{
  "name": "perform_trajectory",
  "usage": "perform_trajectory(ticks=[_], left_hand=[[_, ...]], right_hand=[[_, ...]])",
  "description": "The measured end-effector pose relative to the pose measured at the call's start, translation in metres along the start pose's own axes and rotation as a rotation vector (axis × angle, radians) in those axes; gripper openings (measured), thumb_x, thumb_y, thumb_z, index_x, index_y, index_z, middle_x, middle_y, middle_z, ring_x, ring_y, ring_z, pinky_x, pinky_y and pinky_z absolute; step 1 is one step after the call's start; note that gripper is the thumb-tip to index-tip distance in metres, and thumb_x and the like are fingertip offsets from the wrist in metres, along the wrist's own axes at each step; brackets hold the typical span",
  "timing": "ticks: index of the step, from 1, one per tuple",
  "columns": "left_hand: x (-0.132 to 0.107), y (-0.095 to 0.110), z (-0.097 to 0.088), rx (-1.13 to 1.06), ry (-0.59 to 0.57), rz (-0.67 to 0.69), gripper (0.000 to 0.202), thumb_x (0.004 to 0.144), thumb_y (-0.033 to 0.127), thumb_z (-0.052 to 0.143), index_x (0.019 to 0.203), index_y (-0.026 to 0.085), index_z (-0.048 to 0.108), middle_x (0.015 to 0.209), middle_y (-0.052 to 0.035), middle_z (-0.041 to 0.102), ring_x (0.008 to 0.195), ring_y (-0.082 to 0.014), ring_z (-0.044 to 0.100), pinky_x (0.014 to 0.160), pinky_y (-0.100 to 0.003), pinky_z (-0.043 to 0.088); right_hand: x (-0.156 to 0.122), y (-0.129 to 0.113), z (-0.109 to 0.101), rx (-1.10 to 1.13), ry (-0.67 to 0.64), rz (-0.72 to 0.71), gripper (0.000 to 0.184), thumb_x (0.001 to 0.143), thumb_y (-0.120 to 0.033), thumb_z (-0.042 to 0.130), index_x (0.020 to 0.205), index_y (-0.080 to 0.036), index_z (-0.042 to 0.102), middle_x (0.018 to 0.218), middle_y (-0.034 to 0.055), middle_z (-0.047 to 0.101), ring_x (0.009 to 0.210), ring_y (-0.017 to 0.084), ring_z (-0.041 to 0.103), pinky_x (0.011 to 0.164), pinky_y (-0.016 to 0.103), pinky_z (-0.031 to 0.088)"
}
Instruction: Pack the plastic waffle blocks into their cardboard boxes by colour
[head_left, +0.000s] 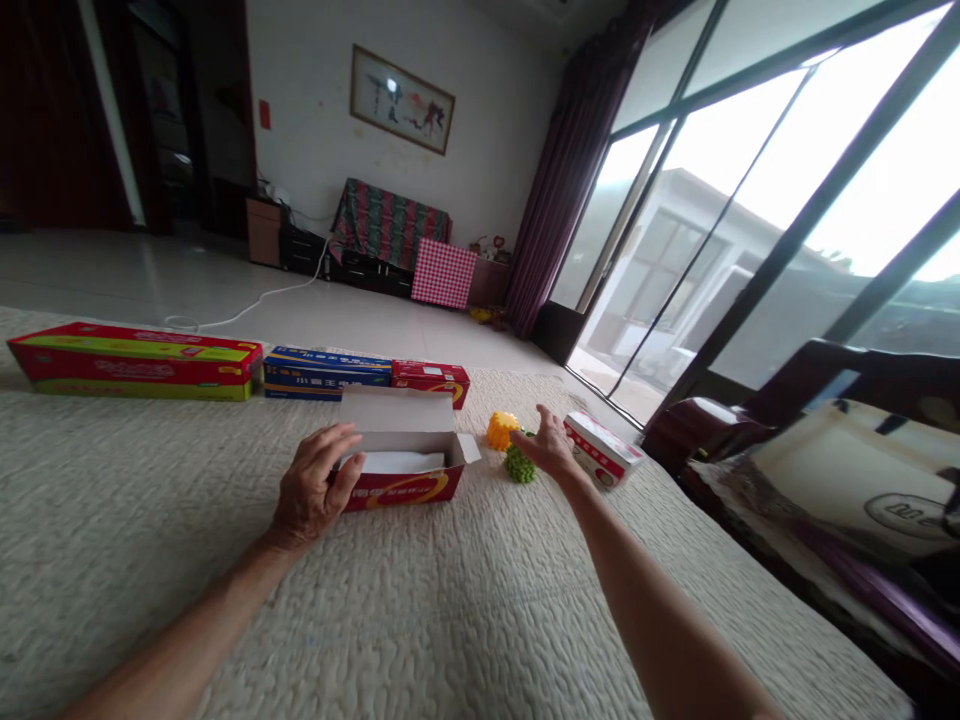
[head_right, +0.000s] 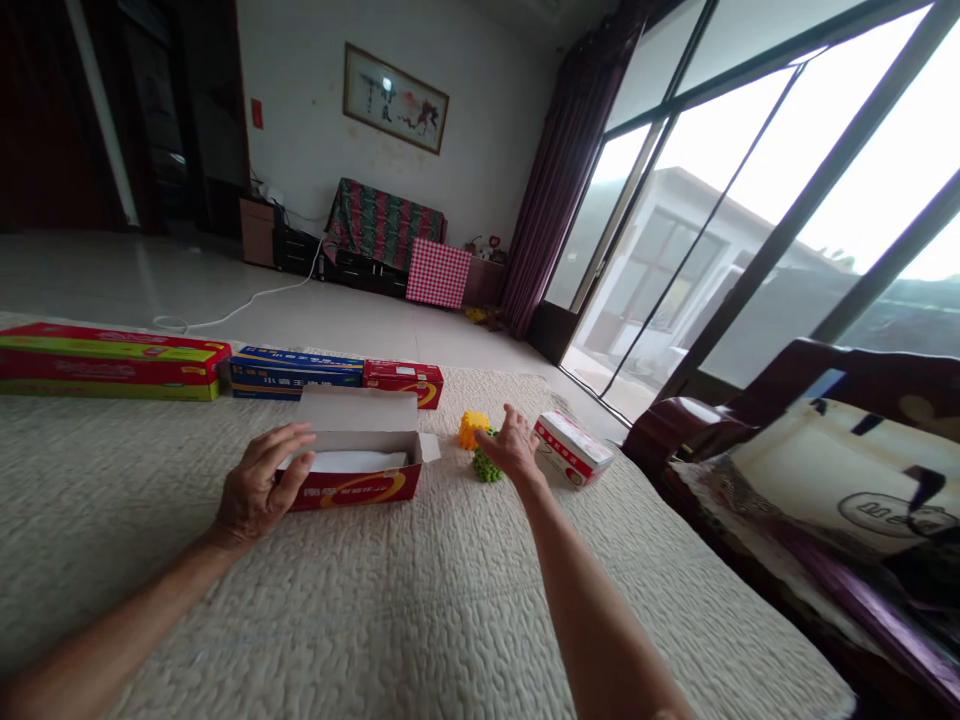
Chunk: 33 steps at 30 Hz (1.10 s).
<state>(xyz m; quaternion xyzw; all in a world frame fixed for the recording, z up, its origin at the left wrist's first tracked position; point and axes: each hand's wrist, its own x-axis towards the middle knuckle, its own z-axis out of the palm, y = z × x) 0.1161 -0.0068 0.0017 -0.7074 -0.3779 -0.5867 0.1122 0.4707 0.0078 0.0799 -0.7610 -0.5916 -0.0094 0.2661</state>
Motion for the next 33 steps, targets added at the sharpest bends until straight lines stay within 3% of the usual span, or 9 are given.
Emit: perform_trajectory(ticks=[6,12,22,28,33], left_hand=[[0.000,-0.001,0.000,0.009,0.000,0.029,0.024,0.093,0.031,0.051,0.102,0.015,0.067,0.112,-0.0133,0.067,0.108,-0.0260,0.062,0.097,-0.042,0.049],[-0.001,-0.002,-0.001,0.022,-0.015,0.050,0.022,0.093,0.028,0.052,0.105,0.015,0.065,0.114,-0.0137,0.066,0.110,-0.0256,0.061,0.097,-0.042,0.049],[-0.001,-0.001,-0.002,0.025,-0.019,0.069,0.021,0.093,0.025,0.053,0.107,0.015,0.064,0.114,-0.0145,0.066,0.110,-0.0266,0.060,0.097,-0.044,0.049],[-0.001,-0.001,-0.001,0.028,-0.022,0.059,0.021,0.092,0.025,0.053,0.107,0.015,0.065,0.115,-0.0137,0.066,0.110,-0.0263,0.061,0.097,-0.043,0.049],[-0.001,-0.002,-0.001,0.031,-0.024,0.069,0.021,0.092,0.024,0.053,0.106,0.014,0.065,0.114,-0.0144,0.066,0.110,-0.0263,0.060,0.097,-0.043,0.049]], right_hand=[[-0.003,0.001,-0.001,-0.069,-0.086,-0.031,0.069,0.073,-0.042,0.066,0.135,-0.016,0.051,0.127,0.0202,0.060,0.122,0.037,0.053,0.097,0.052,0.040],[-0.005,0.006,0.006,-0.092,-0.066,-0.066,0.052,0.080,-0.037,0.059,0.128,-0.016,0.057,0.121,0.0171,0.065,0.115,0.034,0.058,0.097,0.051,0.038],[-0.001,0.024,0.019,-0.039,-0.002,-0.184,0.040,0.080,-0.030,0.061,0.117,-0.017,0.063,0.111,0.0112,0.069,0.098,0.024,0.064,0.087,0.035,0.046],[0.001,0.028,0.021,-0.028,0.024,-0.242,0.035,0.083,-0.033,0.058,0.113,-0.016,0.065,0.109,0.0128,0.068,0.094,0.024,0.065,0.083,0.035,0.047],[0.000,0.026,0.017,-0.034,0.023,-0.303,0.032,0.093,-0.033,0.044,0.113,-0.017,0.064,0.108,0.0139,0.069,0.094,0.024,0.066,0.085,0.037,0.048]])
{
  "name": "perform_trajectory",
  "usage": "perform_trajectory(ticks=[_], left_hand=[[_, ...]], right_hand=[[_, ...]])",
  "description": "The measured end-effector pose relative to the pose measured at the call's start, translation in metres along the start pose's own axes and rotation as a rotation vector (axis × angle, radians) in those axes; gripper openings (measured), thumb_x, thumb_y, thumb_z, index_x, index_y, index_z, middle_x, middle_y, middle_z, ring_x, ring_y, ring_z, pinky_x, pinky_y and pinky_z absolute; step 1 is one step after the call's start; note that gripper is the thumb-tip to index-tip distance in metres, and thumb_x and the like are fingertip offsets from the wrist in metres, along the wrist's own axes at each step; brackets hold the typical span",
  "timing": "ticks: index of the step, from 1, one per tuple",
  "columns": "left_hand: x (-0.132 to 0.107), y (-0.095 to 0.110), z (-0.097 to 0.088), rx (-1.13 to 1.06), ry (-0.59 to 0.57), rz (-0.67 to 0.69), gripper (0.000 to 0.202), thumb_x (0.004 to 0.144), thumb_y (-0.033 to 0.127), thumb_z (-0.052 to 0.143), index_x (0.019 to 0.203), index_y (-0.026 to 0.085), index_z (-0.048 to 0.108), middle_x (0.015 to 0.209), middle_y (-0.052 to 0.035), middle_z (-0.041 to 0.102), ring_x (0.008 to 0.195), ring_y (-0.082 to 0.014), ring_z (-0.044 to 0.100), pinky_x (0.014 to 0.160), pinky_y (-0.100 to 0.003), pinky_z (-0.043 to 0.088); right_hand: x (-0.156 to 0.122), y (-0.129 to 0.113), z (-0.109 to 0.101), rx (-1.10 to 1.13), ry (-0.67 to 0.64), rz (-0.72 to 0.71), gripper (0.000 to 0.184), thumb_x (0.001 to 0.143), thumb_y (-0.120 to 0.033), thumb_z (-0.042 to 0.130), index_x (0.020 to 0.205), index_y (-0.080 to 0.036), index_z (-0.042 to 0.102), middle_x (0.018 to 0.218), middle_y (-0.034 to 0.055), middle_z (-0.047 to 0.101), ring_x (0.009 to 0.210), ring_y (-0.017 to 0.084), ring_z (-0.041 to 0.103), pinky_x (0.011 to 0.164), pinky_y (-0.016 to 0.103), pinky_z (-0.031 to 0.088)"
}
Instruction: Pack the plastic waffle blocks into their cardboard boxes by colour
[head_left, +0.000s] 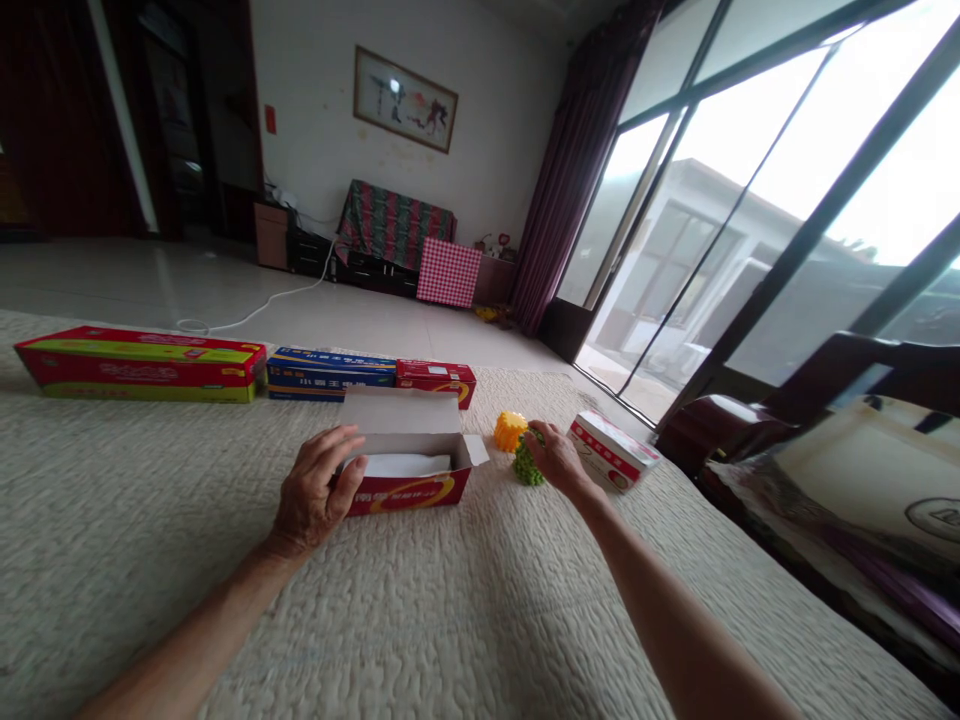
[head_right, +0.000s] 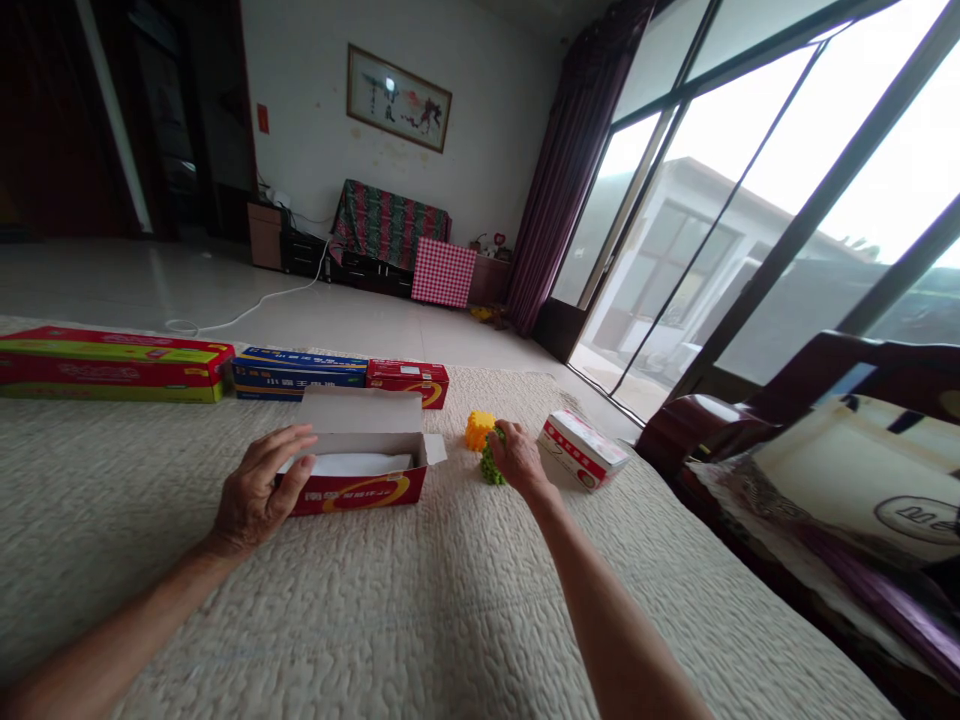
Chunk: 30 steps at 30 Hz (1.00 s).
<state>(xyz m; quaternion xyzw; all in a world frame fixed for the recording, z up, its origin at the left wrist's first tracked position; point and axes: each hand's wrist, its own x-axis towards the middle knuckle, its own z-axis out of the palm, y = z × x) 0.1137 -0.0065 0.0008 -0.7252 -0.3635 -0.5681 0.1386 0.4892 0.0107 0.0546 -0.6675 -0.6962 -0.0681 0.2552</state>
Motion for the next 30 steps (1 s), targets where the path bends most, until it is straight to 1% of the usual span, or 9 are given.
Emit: perform_trajectory(ticks=[4,7,10,15,19,21,25,28,30], left_hand=[[0.000,0.000,0.000,0.002,0.001,0.006,0.020,0.093,0.024,0.053,0.106,0.014,0.065,0.114,-0.0147,0.066,0.110,-0.0262,0.060,0.097,-0.043,0.049],[0.000,0.000,0.000,0.005,0.000,-0.003,0.020,0.093,0.025,0.052,0.106,0.015,0.065,0.114,-0.0140,0.066,0.110,-0.0262,0.060,0.097,-0.044,0.049],[0.001,0.001,0.000,0.006,-0.003,-0.014,0.021,0.093,0.026,0.052,0.106,0.017,0.065,0.115,-0.0129,0.066,0.111,-0.0262,0.060,0.097,-0.044,0.049],[0.000,0.003,-0.002,-0.007,-0.024,-0.021,0.021,0.094,0.025,0.050,0.107,0.017,0.064,0.117,-0.0128,0.065,0.112,-0.0263,0.059,0.098,-0.045,0.048],[0.000,0.003,-0.005,-0.031,-0.072,-0.010,0.023,0.094,0.023,0.048,0.111,0.017,0.062,0.120,-0.0138,0.063,0.117,-0.0271,0.056,0.101,-0.047,0.046],[0.000,0.004,-0.007,-0.031,-0.088,0.001,0.024,0.093,0.022,0.048,0.113,0.016,0.061,0.121,-0.0142,0.062,0.118,-0.0276,0.055,0.101,-0.048,0.045],[0.003,0.005,-0.009,-0.023,-0.123,0.007,0.026,0.091,0.024,0.051,0.116,0.018,0.059,0.122,-0.0137,0.061,0.119,-0.0281,0.054,0.102,-0.049,0.045],[0.003,0.005,-0.008,-0.006,-0.154,-0.002,0.026,0.091,0.022,0.053,0.117,0.019,0.058,0.123,-0.0134,0.061,0.120,-0.0279,0.054,0.102,-0.049,0.045],[0.003,0.003,-0.008,-0.001,-0.175,0.007,0.025,0.091,0.022,0.053,0.116,0.020,0.058,0.124,-0.0132,0.061,0.122,-0.0281,0.054,0.103,-0.050,0.045]], right_hand=[[-0.008,-0.010,-0.006,-0.020,0.060,-0.052,0.035,0.096,-0.030,0.038,0.122,-0.017,0.058,0.123,0.0162,0.063,0.112,0.028,0.059,0.097,0.047,0.042],[-0.026,-0.024,-0.006,-0.005,0.107,-0.209,0.037,0.096,-0.024,0.036,0.128,-0.017,0.052,0.127,0.0170,0.060,0.117,0.028,0.055,0.100,0.047,0.041],[-0.054,-0.043,0.003,0.018,0.007,-0.312,0.038,0.093,-0.017,0.038,0.128,-0.015,0.051,0.124,0.0179,0.062,0.113,0.026,0.058,0.097,0.044,0.046],[-0.088,-0.069,0.019,0.136,-0.193,-0.299,0.037,0.088,-0.014,0.045,0.125,-0.015,0.052,0.121,0.0156,0.063,0.110,0.025,0.059,0.096,0.041,0.048],[-0.092,-0.069,0.017,0.300,-0.300,-0.291,0.055,0.075,-0.017,0.062,0.129,-0.017,0.050,0.128,0.0154,0.058,0.116,0.027,0.056,0.101,0.044,0.045],[-0.091,-0.062,0.014,0.399,-0.335,-0.311,0.059,0.071,-0.015,0.065,0.128,-0.021,0.050,0.128,0.0121,0.059,0.115,0.025,0.057,0.100,0.042,0.046],[-0.090,-0.051,0.017,0.511,-0.309,-0.317,0.043,0.076,-0.009,0.059,0.116,-0.022,0.058,0.117,0.0073,0.064,0.105,0.020,0.061,0.094,0.037,0.049],[-0.091,-0.052,0.025,0.507,-0.246,-0.306,0.027,0.081,-0.009,0.055,0.103,-0.022,0.062,0.113,0.0073,0.065,0.103,0.020,0.061,0.093,0.038,0.049],[-0.091,-0.054,0.028,0.503,-0.222,-0.303,0.022,0.084,-0.010,0.054,0.099,-0.022,0.063,0.111,0.0073,0.065,0.101,0.020,0.061,0.092,0.038,0.049]])
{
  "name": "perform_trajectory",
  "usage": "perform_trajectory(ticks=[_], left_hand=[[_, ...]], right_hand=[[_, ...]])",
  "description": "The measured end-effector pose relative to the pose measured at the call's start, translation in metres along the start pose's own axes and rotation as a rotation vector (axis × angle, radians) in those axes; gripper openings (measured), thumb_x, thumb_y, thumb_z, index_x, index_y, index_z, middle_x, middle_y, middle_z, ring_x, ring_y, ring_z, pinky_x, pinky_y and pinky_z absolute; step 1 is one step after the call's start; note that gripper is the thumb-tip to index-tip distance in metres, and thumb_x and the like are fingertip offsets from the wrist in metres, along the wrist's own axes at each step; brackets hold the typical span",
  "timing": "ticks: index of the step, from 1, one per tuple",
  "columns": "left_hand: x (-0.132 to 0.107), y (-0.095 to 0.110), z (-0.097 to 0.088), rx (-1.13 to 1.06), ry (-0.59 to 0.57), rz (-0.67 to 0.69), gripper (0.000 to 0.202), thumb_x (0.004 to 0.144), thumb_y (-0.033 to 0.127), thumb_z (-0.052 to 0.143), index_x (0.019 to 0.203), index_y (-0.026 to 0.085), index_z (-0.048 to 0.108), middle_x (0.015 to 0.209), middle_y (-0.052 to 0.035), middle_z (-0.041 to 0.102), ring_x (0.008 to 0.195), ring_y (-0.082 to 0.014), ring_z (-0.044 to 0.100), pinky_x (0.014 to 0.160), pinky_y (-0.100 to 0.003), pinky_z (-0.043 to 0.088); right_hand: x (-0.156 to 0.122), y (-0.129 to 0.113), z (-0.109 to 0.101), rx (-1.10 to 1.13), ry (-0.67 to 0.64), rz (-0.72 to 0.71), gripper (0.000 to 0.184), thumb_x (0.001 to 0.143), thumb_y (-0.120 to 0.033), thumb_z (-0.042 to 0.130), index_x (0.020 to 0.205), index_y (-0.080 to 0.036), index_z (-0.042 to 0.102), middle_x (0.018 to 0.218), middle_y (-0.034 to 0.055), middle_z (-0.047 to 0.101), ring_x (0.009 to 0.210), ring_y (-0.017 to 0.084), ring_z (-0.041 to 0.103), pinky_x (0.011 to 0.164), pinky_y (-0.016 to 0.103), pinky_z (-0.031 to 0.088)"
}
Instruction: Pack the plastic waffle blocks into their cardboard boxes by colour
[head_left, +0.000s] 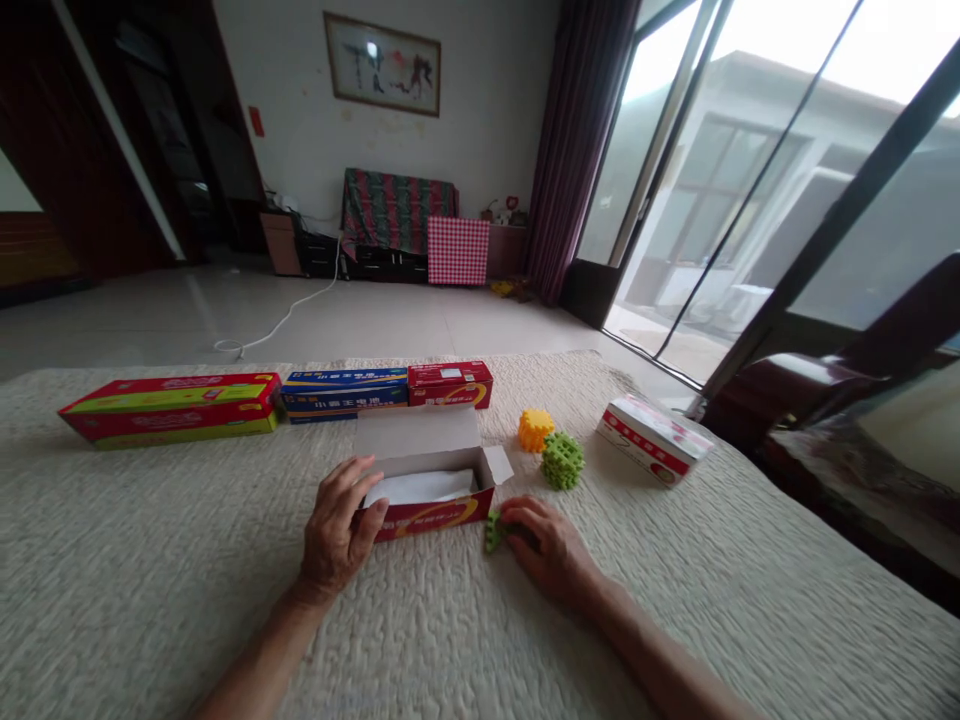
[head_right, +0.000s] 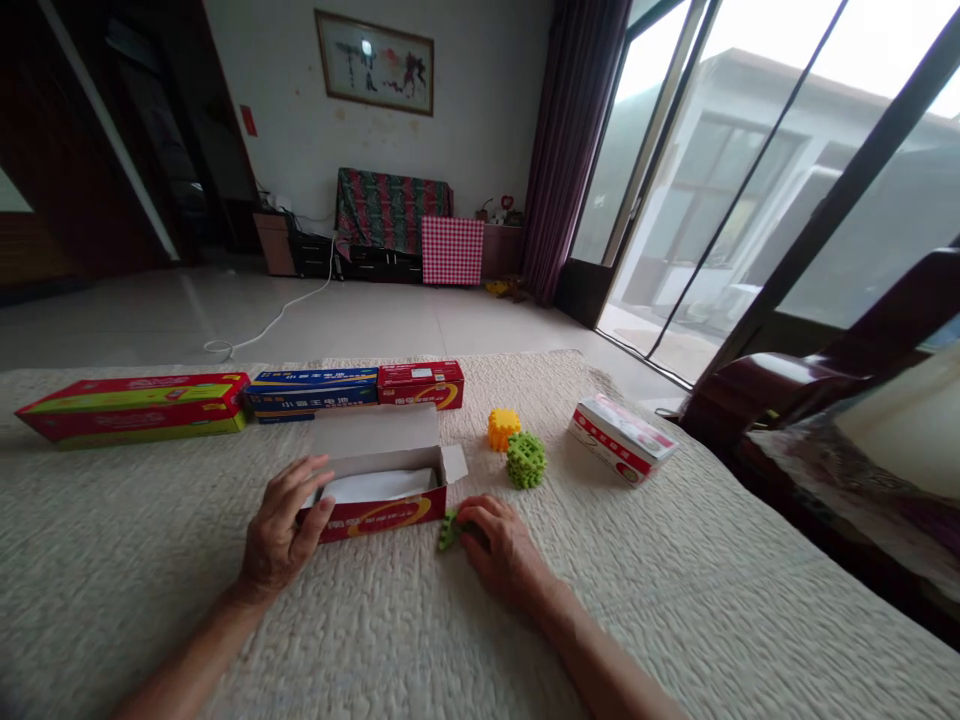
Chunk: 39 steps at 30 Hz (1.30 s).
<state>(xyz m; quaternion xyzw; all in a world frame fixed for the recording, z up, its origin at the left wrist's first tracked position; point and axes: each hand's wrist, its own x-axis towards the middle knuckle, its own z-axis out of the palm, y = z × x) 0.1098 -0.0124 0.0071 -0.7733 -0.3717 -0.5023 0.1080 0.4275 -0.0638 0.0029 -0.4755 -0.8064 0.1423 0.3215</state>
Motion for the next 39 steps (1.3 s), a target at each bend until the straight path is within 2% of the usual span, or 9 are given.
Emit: perform_trajectory(ticks=[5,9,13,19,24,28,33,36,39], left_hand=[[-0.002,-0.005,-0.005,-0.025,-0.083,0.021,0.025,0.088,0.033,0.061,0.110,0.021,0.059,0.129,-0.0135,0.059,0.127,-0.0308,0.051,0.104,-0.051,0.045],[-0.001,-0.004,-0.009,-0.044,-0.153,0.023,0.023,0.083,0.028,0.068,0.102,0.021,0.058,0.131,-0.0134,0.057,0.130,-0.0318,0.049,0.105,-0.052,0.046],[0.001,-0.003,-0.005,-0.041,-0.146,0.017,0.022,0.083,0.023,0.068,0.101,0.020,0.056,0.131,-0.0143,0.057,0.131,-0.0312,0.047,0.104,-0.053,0.046],[0.007,-0.006,0.005,-0.016,-0.140,0.023,0.028,0.084,0.027,0.068,0.108,0.021,0.057,0.130,-0.0136,0.058,0.130,-0.0317,0.048,0.104,-0.054,0.046],[0.014,-0.006,-0.006,-0.066,-0.143,-0.002,0.031,0.088,0.026,0.057,0.119,0.021,0.055,0.131,-0.0140,0.057,0.128,-0.0314,0.050,0.105,-0.054,0.044],[0.030,-0.019,-0.010,-0.084,-0.081,-0.050,0.025,0.090,0.024,0.053,0.114,0.021,0.060,0.130,-0.0123,0.058,0.121,-0.0285,0.055,0.104,-0.051,0.044],[0.056,-0.044,-0.001,-0.145,-0.058,-0.149,0.020,0.089,0.029,0.056,0.106,0.022,0.064,0.127,-0.0096,0.062,0.118,-0.0262,0.058,0.094,-0.041,0.051],[0.065,-0.055,0.000,-0.254,-0.197,-0.220,0.022,0.088,0.034,0.057,0.104,0.022,0.067,0.125,-0.0086,0.064,0.114,-0.0252,0.061,0.082,-0.034,0.055],[0.069,-0.060,-0.003,-0.327,-0.313,-0.250,0.023,0.087,0.036,0.058,0.101,0.022,0.069,0.120,-0.0081,0.067,0.111,-0.0249,0.063,0.080,-0.032,0.055]], right_hand=[[0.003,-0.005,-0.001,0.011,-0.008,-0.012,0.019,0.083,-0.010,0.053,0.094,-0.022,0.062,0.110,0.0072,0.066,0.101,0.021,0.062,0.093,0.039,0.049],[0.001,-0.010,-0.006,0.000,-0.041,-0.051,0.020,0.083,-0.009,0.052,0.094,-0.022,0.061,0.119,0.0082,0.064,0.112,0.022,0.059,0.099,0.042,0.045],[0.004,-0.009,-0.007,-0.023,-0.076,-0.063,0.020,0.086,-0.009,0.050,0.096,-0.022,0.061,0.124,0.0081,0.064,0.117,0.023,0.057,0.100,0.043,0.045],[0.007,-0.002,0.001,-0.027,-0.025,-0.035,0.021,0.086,-0.013,0.052,0.101,-0.022,0.062,0.126,0.0098,0.062,0.113,0.022,0.060,0.097,0.041,0.048],[0.004,0.007,-0.013,-0.119,0.268,-0.056,0.033,0.084,-0.012,0.050,0.114,-0.024,0.056,0.129,0.0112,0.059,0.121,0.025,0.055,0.099,0.047,0.047],[0.017,0.029,-0.043,-0.289,0.469,0.093,0.037,0.082,-0.018,0.054,0.118,-0.024,0.055,0.134,0.0143,0.055,0.127,0.031,0.049,0.101,0.057,0.041],[0.034,0.057,-0.067,-0.324,0.327,0.245,0.048,0.076,-0.030,0.062,0.122,-0.023,0.054,0.133,0.0172,0.056,0.120,0.033,0.054,0.093,0.056,0.045],[0.037,0.060,-0.069,-0.356,0.297,0.253,0.039,0.077,-0.031,0.061,0.115,-0.022,0.059,0.126,0.0158,0.061,0.113,0.032,0.058,0.093,0.052,0.045],[0.036,0.059,-0.069,-0.397,0.308,0.247,0.033,0.078,-0.032,0.060,0.109,-0.023,0.062,0.119,0.0132,0.066,0.110,0.031,0.060,0.092,0.052,0.045]])
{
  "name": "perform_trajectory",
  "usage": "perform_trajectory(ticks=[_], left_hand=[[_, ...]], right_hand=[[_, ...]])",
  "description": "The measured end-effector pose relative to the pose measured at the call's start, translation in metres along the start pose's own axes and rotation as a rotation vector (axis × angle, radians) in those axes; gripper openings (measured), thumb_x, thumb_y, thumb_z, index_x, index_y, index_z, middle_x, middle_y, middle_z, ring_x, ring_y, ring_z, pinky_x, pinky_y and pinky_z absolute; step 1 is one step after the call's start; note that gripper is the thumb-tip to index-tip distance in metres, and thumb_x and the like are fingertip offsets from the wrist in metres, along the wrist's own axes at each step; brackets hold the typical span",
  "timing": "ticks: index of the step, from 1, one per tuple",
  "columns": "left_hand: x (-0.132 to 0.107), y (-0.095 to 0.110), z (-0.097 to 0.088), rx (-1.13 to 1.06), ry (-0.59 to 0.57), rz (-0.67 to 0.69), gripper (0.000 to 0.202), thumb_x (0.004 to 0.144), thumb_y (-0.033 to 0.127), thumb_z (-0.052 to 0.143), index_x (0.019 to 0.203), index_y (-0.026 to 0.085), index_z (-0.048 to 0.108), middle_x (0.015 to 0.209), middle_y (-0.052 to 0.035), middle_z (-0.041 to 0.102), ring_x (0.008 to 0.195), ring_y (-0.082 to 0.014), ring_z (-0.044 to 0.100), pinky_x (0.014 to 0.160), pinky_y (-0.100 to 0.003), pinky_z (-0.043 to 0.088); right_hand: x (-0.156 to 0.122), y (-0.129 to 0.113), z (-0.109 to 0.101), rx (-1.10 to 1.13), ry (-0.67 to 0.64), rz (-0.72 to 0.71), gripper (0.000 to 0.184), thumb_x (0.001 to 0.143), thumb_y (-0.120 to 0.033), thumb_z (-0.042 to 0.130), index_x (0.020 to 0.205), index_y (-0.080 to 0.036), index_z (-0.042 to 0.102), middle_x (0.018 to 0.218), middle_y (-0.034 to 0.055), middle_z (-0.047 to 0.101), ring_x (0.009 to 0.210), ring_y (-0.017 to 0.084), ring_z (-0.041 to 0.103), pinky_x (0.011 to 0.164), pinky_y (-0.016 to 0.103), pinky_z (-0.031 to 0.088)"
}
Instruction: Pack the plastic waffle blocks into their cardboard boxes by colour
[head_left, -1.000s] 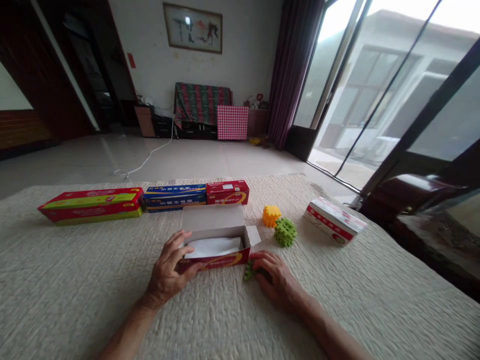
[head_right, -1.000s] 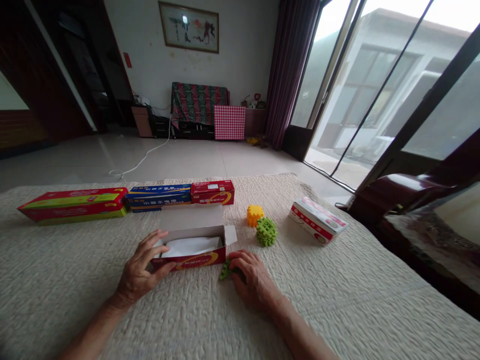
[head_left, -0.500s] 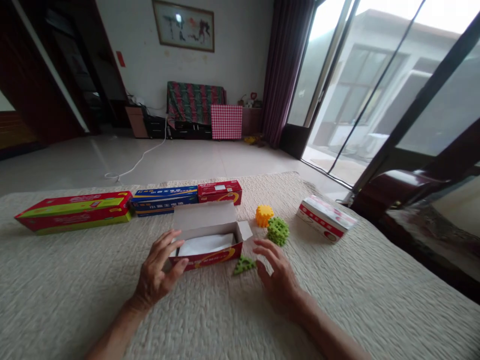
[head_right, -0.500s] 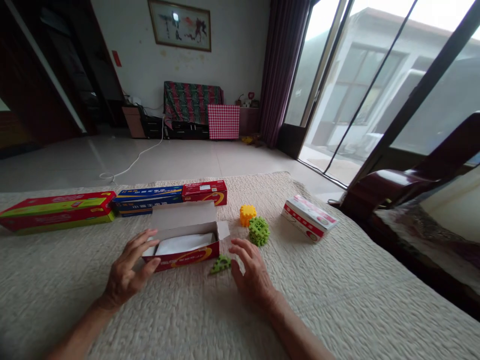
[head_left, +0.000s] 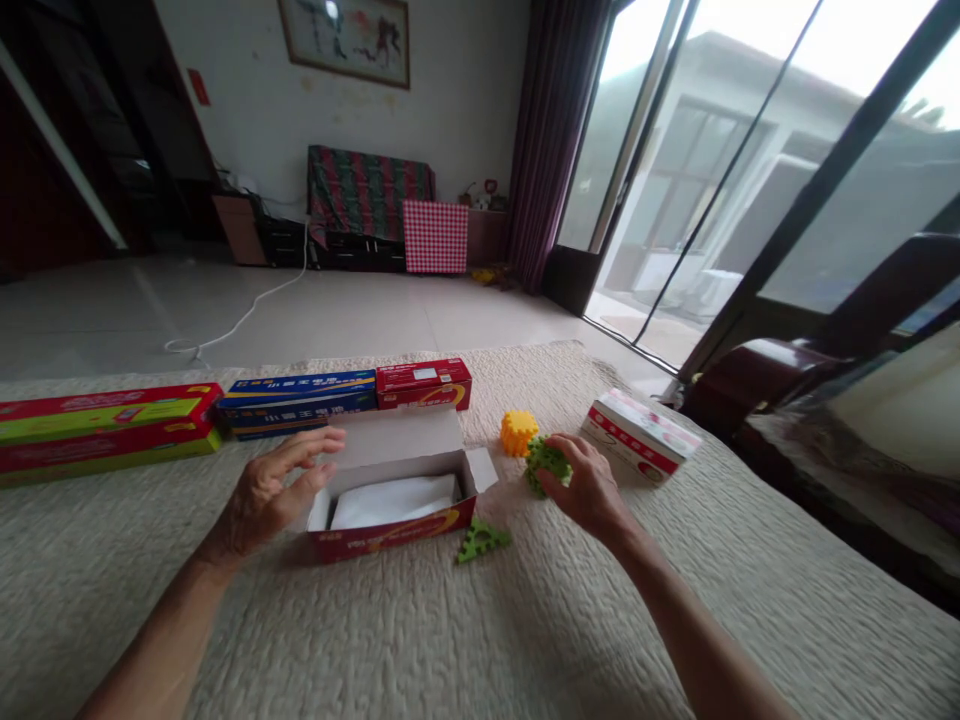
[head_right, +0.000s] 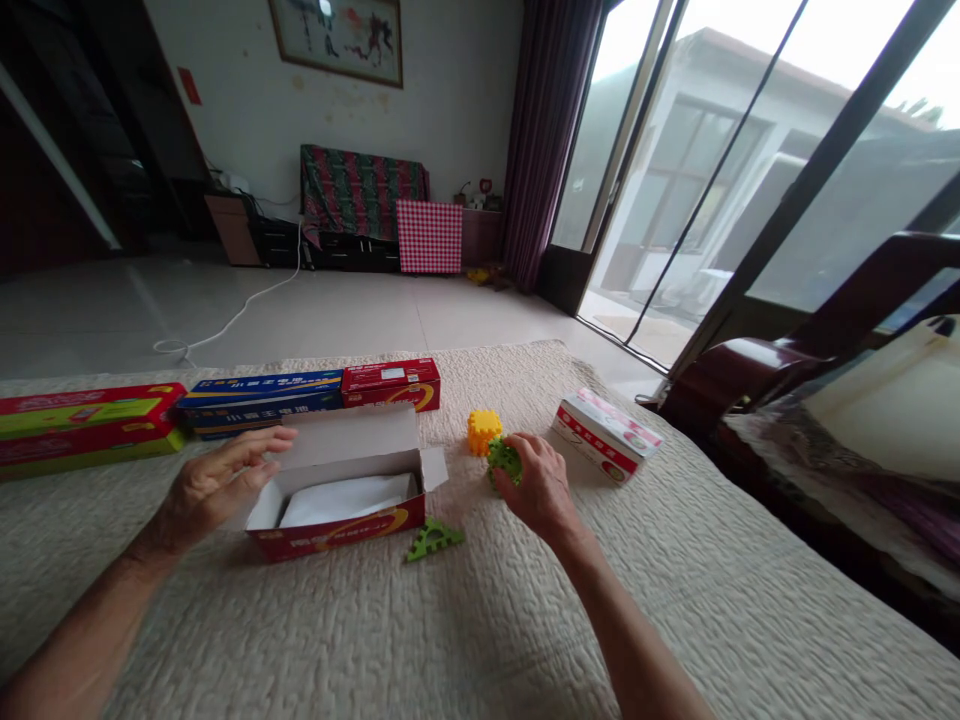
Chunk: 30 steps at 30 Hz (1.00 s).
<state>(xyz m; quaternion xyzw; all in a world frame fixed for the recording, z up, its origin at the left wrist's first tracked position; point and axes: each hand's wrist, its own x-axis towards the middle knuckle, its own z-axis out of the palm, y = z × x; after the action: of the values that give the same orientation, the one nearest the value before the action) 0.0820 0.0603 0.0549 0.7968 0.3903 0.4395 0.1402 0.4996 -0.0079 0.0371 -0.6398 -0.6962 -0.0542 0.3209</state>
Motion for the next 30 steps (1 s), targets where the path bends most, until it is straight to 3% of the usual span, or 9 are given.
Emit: perform_trajectory(ticks=[7,12,17,21,26,30], left_hand=[[0.019,0.002,-0.002,0.052,0.029,0.056,0.019,0.085,0.031,0.060,0.095,0.020,0.070,0.109,-0.0070,0.072,0.105,-0.0215,0.066,0.096,-0.036,0.051],[0.039,0.001,0.000,0.177,-0.003,0.157,0.017,0.082,0.028,0.061,0.094,0.021,0.071,0.100,-0.0048,0.074,0.098,-0.0211,0.068,0.091,-0.036,0.052],[0.038,-0.005,0.006,0.261,-0.070,0.219,0.017,0.084,0.024,0.059,0.095,0.020,0.071,0.105,-0.0062,0.073,0.100,-0.0208,0.067,0.093,-0.038,0.050],[0.034,-0.005,0.007,0.278,-0.020,0.224,0.016,0.086,0.023,0.059,0.097,0.020,0.071,0.107,-0.0071,0.072,0.102,-0.0208,0.066,0.094,-0.038,0.050],[0.035,0.001,0.005,0.263,0.016,0.248,0.016,0.086,0.019,0.058,0.097,0.018,0.070,0.103,-0.0066,0.072,0.101,-0.0203,0.065,0.093,-0.035,0.051],[0.035,0.002,0.006,0.308,0.070,0.264,0.018,0.086,0.016,0.057,0.100,0.017,0.069,0.107,-0.0077,0.069,0.102,-0.0206,0.064,0.093,-0.037,0.051]], right_hand=[[0.002,-0.013,-0.012,0.024,0.119,-0.045,0.033,0.080,-0.034,0.059,0.112,-0.025,0.061,0.119,0.0123,0.066,0.107,0.031,0.063,0.091,0.053,0.048],[0.012,-0.059,-0.020,0.195,0.019,-0.108,0.036,0.081,-0.028,0.056,0.117,-0.025,0.056,0.116,0.0109,0.066,0.097,0.026,0.067,0.081,0.042,0.055],[0.029,-0.127,-0.001,0.328,-0.162,-0.219,0.044,0.079,-0.029,0.058,0.123,-0.025,0.053,0.111,0.0095,0.065,0.091,0.023,0.065,0.077,0.037,0.055],[0.042,-0.174,0.026,0.323,-0.233,-0.229,0.045,0.079,-0.032,0.059,0.122,-0.022,0.055,0.104,0.0100,0.062,0.075,0.019,0.062,0.067,0.034,0.054],[0.047,-0.210,0.045,0.119,-0.282,-0.170,0.041,0.074,-0.034,0.061,0.112,-0.019,0.060,0.093,0.0117,0.062,0.062,0.018,0.057,0.056,0.033,0.047],[0.045,-0.226,0.044,0.018,-0.315,-0.100,0.036,0.076,-0.039,0.059,0.103,-0.016,0.062,0.087,0.0119,0.063,0.069,0.021,0.062,0.060,0.033,0.045]])
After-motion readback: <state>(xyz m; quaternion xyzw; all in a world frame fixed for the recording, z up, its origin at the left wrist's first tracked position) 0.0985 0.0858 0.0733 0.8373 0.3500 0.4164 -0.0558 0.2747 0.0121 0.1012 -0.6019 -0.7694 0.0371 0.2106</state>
